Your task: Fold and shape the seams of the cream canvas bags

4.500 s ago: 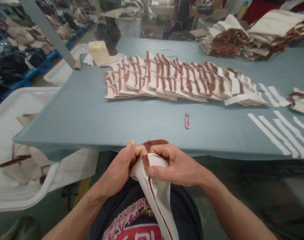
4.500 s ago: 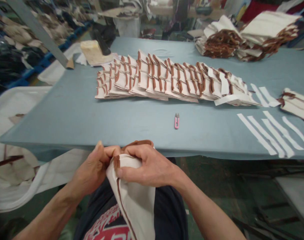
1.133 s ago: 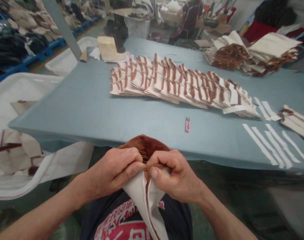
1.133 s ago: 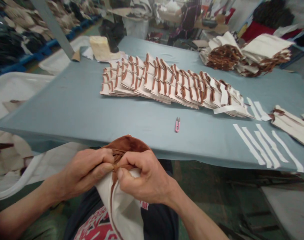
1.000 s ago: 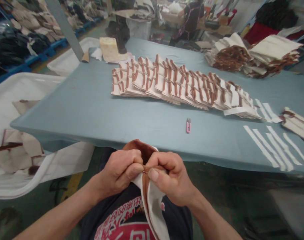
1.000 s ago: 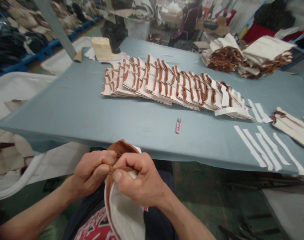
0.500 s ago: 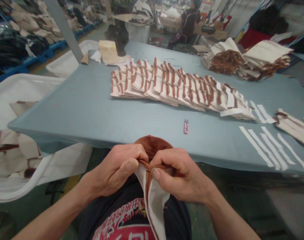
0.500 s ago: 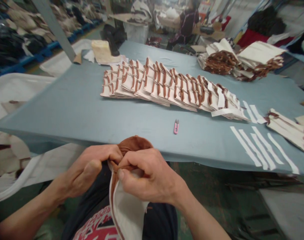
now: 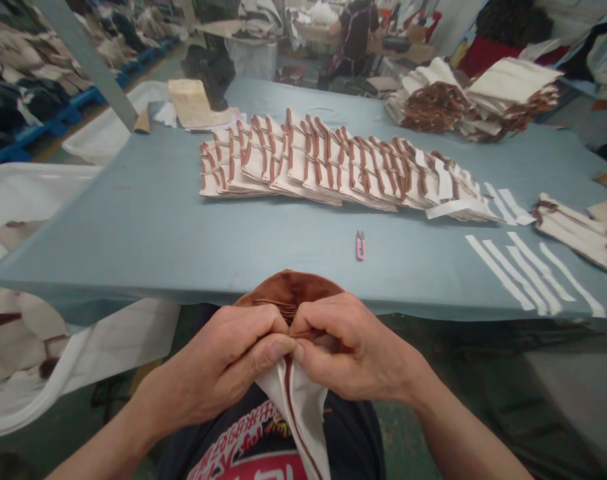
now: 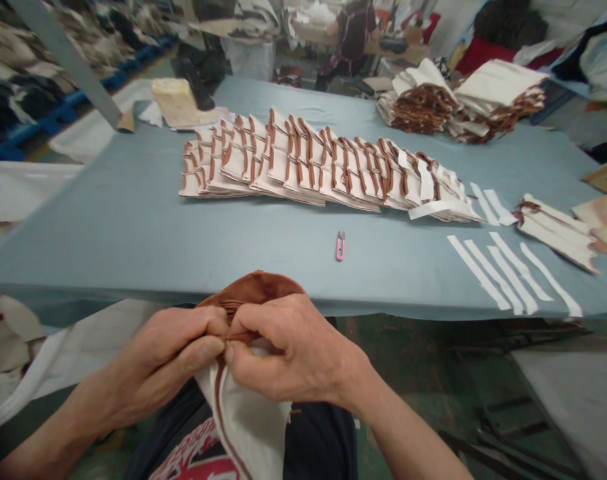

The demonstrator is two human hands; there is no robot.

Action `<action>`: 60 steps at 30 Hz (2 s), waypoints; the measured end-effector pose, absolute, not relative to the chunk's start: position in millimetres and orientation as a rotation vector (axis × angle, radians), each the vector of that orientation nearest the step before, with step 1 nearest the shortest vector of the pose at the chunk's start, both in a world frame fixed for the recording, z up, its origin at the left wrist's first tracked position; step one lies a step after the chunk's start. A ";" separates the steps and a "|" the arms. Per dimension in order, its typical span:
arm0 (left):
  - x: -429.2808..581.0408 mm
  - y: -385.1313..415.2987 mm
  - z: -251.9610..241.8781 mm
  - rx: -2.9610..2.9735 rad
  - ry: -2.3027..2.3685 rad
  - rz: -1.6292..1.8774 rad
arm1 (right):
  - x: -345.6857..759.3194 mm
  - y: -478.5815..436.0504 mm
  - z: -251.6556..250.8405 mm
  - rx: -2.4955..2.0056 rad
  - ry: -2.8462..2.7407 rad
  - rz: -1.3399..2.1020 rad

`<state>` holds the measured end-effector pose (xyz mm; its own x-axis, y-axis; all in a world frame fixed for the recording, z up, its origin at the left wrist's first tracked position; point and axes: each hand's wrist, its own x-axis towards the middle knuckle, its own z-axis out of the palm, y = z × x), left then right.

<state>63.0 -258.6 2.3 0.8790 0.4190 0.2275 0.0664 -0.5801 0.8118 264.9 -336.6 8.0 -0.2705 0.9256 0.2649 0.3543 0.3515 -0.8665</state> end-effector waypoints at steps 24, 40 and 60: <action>69.7 -270.9 -20.3 1.715 0.471 0.547 | 271.3 -335.6 -10.2 -0.906 -1.277 1.673; 71.5 -269.7 -17.3 1.782 0.419 0.522 | 242.7 -342.1 -33.5 -1.101 -1.388 0.965; 81.6 -271.3 -37.4 1.191 0.426 0.560 | 242.2 -315.5 -61.1 -0.963 -1.092 1.275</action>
